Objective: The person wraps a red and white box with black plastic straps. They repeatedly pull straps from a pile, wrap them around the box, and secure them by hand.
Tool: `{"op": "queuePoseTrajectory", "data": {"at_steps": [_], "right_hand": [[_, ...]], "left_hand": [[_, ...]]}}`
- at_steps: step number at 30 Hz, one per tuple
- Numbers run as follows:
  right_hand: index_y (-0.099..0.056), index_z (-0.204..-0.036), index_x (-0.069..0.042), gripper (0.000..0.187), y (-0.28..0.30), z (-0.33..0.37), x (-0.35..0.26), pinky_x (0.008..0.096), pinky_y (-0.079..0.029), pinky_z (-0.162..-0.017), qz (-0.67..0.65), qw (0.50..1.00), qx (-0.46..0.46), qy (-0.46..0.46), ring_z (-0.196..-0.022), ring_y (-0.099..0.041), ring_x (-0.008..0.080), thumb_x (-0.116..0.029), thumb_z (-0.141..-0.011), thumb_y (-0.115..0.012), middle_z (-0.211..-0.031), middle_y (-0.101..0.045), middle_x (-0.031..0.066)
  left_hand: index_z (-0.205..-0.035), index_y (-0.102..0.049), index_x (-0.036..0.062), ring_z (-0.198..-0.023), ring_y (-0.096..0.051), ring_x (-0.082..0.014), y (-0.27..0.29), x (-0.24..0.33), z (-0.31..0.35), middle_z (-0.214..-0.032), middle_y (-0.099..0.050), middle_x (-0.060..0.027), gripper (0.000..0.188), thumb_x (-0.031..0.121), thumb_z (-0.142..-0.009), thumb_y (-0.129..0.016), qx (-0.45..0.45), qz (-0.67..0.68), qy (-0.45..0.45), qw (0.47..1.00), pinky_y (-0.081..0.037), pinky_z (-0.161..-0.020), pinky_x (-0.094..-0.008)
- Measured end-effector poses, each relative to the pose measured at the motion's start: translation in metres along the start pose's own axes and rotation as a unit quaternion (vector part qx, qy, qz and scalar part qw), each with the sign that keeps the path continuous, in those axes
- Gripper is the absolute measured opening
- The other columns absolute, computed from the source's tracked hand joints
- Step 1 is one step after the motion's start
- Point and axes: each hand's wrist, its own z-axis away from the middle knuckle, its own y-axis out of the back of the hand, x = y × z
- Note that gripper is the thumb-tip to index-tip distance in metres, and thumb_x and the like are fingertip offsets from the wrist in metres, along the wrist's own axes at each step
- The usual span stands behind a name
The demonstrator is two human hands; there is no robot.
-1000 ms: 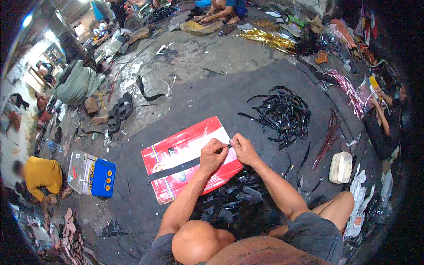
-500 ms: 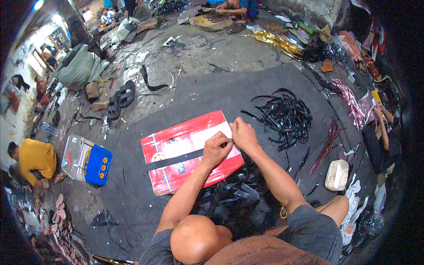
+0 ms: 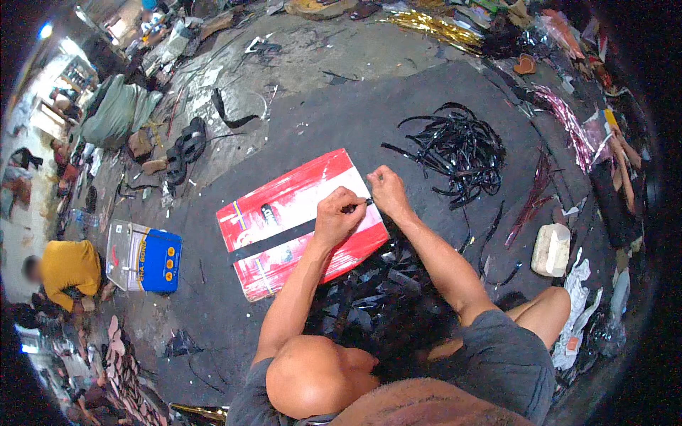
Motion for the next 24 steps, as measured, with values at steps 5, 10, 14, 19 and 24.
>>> {"op": "queuePoseTrajectory", "data": {"at_steps": [5,10,14,19,24], "right_hand": [[-0.061,-0.096,0.002,0.026,-0.014,-0.001,0.064,0.0531,-0.051,-0.078,0.053,0.999,0.004,0.000,-0.090,-0.067,0.0479,-0.024,-0.097,-0.061,-0.088,-0.068,0.0275],[-0.059,-0.102,0.003,0.027,-0.004,0.008,0.183,0.0566,-0.052,-0.082,0.197,0.979,0.004,-0.043,-0.094,-0.065,0.0514,-0.023,-0.097,-0.058,-0.094,-0.069,0.0291],[-0.058,-0.107,0.002,0.032,0.007,0.018,0.178,0.0553,-0.053,-0.084,0.330,0.940,-0.053,-0.075,-0.100,-0.065,0.0520,-0.028,-0.099,-0.055,-0.100,-0.070,0.0288],[-0.068,-0.100,0.000,0.035,0.023,-0.009,0.106,0.0494,-0.055,-0.075,-0.023,0.999,-0.036,-0.003,-0.086,-0.070,0.0422,-0.032,-0.102,-0.053,-0.091,-0.072,0.0219],[-0.066,-0.094,0.000,0.035,0.014,-0.004,-0.008,0.0378,-0.050,-0.067,0.057,0.982,-0.049,0.171,-0.070,-0.064,0.0283,-0.030,-0.105,-0.052,-0.078,-0.065,0.0189]], "left_hand": [[-0.078,-0.073,0.0043,-0.066,-0.067,-0.0191,-0.001,-0.001,0.003,-0.077,-0.068,-0.0082,0.005,0.006,-0.078,-0.077,0.006,-0.020,-0.007,1.000,-0.054,-0.062,-0.0320],[-0.076,-0.072,0.0034,-0.067,-0.067,-0.0182,-0.010,-0.005,0.001,-0.078,-0.069,-0.0082,0.009,0.009,-0.080,-0.078,-0.003,-0.032,-0.029,0.999,-0.054,-0.064,-0.0311],[-0.078,-0.072,0.0031,-0.067,-0.067,-0.0194,-0.003,-0.008,0.009,-0.077,-0.067,-0.0085,0.005,0.007,-0.080,-0.075,0.009,-0.020,-0.028,0.999,-0.053,-0.062,-0.0324],[-0.082,-0.075,0.0041,-0.065,-0.066,-0.0166,-0.006,-0.009,0.006,-0.079,-0.068,-0.0068,0.003,0.006,-0.080,-0.075,0.010,0.008,-0.029,0.999,-0.053,-0.060,-0.0292],[-0.084,-0.076,0.0034,-0.069,-0.067,-0.0151,-0.002,-0.007,0.006,-0.081,-0.070,-0.0065,0.004,0.006,-0.080,-0.076,-0.005,0.005,-0.022,1.000,-0.053,-0.065,-0.0287]]}}
